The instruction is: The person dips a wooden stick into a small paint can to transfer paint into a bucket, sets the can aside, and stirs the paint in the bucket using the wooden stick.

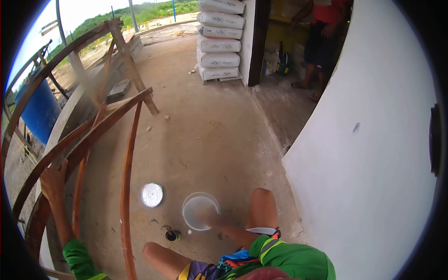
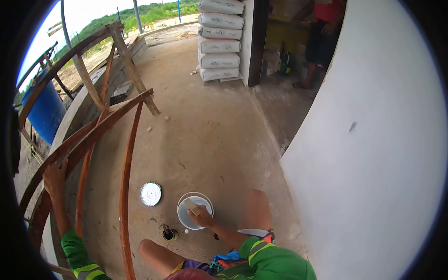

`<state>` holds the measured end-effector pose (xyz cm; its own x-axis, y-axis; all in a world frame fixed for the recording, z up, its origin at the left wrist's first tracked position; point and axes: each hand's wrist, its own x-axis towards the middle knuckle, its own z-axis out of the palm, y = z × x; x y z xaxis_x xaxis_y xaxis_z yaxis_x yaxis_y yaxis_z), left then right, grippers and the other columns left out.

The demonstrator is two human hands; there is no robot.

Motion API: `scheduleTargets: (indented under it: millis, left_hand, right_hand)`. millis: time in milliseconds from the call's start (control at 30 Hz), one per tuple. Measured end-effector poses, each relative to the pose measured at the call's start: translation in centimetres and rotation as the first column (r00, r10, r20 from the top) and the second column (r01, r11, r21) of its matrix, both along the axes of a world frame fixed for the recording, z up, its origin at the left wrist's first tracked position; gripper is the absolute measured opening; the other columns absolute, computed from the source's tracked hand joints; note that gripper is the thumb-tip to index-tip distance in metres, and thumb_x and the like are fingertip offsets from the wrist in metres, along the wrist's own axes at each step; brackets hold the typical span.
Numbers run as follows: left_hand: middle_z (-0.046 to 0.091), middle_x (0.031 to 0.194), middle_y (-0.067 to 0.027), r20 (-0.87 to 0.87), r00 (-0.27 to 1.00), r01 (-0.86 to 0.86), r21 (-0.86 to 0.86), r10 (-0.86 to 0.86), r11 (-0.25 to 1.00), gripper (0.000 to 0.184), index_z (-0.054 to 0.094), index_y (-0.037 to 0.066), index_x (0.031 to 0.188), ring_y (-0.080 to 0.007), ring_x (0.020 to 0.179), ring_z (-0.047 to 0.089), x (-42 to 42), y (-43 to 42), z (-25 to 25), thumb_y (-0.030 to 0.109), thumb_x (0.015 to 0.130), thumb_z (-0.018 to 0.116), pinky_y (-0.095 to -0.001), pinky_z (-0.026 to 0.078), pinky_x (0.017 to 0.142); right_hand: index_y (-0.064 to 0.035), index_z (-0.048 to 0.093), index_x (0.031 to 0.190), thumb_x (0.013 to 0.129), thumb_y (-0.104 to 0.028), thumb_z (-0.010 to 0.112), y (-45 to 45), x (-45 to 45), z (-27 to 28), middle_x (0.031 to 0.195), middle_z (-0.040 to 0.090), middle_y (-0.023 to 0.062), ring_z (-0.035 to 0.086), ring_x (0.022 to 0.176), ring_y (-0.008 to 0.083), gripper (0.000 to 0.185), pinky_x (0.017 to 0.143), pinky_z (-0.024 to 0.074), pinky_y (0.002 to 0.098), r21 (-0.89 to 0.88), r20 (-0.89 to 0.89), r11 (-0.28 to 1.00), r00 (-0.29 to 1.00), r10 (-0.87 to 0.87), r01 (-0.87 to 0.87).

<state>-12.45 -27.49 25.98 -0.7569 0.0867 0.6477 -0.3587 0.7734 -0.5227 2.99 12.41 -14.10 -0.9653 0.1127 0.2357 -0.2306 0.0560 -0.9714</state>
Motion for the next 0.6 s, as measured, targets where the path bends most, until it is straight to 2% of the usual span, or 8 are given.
scheduleTargets:
  millis: [33,100,133,300,333,533,567,600]
  left_hand:
    - [0.068,0.075,-0.0216,0.002,1.000,0.003,0.005,-0.003,1.000,0.068,0.073,0.000,0.080,-0.0332,0.071,0.070,0.1,0.2,-0.1,0.063,0.091,0.052,-0.0418,0.057,0.066]
    - [0.068,0.075,-0.0218,0.004,1.000,0.002,0.001,-0.002,1.000,0.068,0.073,0.000,0.080,-0.0334,0.071,0.070,-0.1,0.2,-0.2,0.063,0.090,0.051,-0.0419,0.057,0.066]
    - [0.068,0.075,-0.0219,0.006,1.000,-0.003,-0.001,0.003,1.000,0.068,0.073,0.000,0.080,-0.0335,0.072,0.070,-0.1,0.0,-0.2,0.063,0.090,0.051,-0.0419,0.057,0.066]
    - [0.067,0.072,-0.0223,0.018,1.000,-0.018,0.008,0.018,1.000,0.069,0.073,0.000,0.077,-0.0342,0.069,0.070,0.3,0.4,0.0,0.064,0.090,0.051,-0.0416,0.057,0.065]
    - [0.067,0.072,-0.0223,0.006,1.000,-0.015,0.009,0.015,1.000,0.070,0.073,-0.001,0.075,-0.0343,0.068,0.070,0.4,0.7,0.1,0.064,0.090,0.051,-0.0415,0.057,0.065]
    - [0.068,0.074,-0.0222,0.049,0.998,-0.030,0.084,0.026,0.996,0.071,0.072,-0.002,0.073,-0.0337,0.069,0.070,0.7,1.3,0.4,0.065,0.089,0.052,-0.0411,0.057,0.064]
    - [0.068,0.075,-0.0239,0.072,0.997,-0.043,0.110,0.035,0.993,0.074,0.071,-0.004,0.073,-0.0343,0.071,0.070,0.9,1.6,0.5,0.066,0.089,0.051,-0.0415,0.057,0.064]
    - [0.068,0.074,-0.0235,0.053,0.998,-0.026,0.095,0.021,0.995,0.074,0.071,-0.003,0.073,-0.0342,0.072,0.070,1.0,1.4,0.3,0.066,0.089,0.051,-0.0412,0.057,0.064]
  right_hand:
    - [-0.0004,0.062,0.084,0.090,-0.017,0.063,0.8,-0.4,-0.7,0.072,0.062,0.0073,0.058,0.067,0.0137,0.018,0.063,0.0474,0.0329,-0.096,-0.005,0.994,0.999,0.048,-0.048]
    - [0.0007,0.063,0.087,0.088,-0.015,0.065,1.6,-1.7,-1.3,0.071,0.062,0.0083,0.058,0.065,0.0147,0.016,0.062,0.0469,0.0346,0.206,-0.163,0.973,0.984,-0.073,0.107]
    - [0.0009,0.063,0.087,0.088,-0.015,0.065,1.4,-2.8,-1.4,0.071,0.062,0.0077,0.057,0.065,0.0143,0.016,0.061,0.0467,0.0347,0.252,-0.192,0.955,0.975,-0.109,0.157]
    - [0.0008,0.063,0.090,0.087,-0.013,0.065,-2.5,-4.2,0.4,0.071,0.060,0.0041,0.054,0.067,0.0101,0.014,0.061,0.0460,0.0335,0.163,-0.102,0.969,0.980,-0.170,0.185]
    - [0.0006,0.063,0.090,0.087,-0.013,0.065,-3.0,-3.3,1.0,0.071,0.060,0.0041,0.054,0.068,0.0095,0.014,0.061,0.0460,0.0333,0.130,-0.014,0.984,0.992,-0.122,0.123]
    - [0.0000,0.063,0.085,0.088,-0.013,0.063,0.6,0.3,-1.5,0.066,0.059,0.0027,0.056,0.067,0.0089,0.014,0.058,0.0457,0.0310,0.081,-0.088,0.993,0.992,0.095,-0.088]
    - [-0.0002,0.062,0.083,0.088,-0.013,0.062,1.4,0.0,0.4,0.066,0.059,0.0017,0.056,0.065,0.0091,0.014,0.056,0.0455,0.0305,-0.012,0.031,0.999,0.999,0.031,-0.031]
    - [-0.0005,0.062,0.082,0.088,-0.013,0.063,2.0,-0.9,-0.9,0.065,0.058,0.0013,0.056,0.064,0.0092,0.014,0.055,0.0448,0.0301,0.083,-0.017,0.996,1.000,-0.026,0.027]
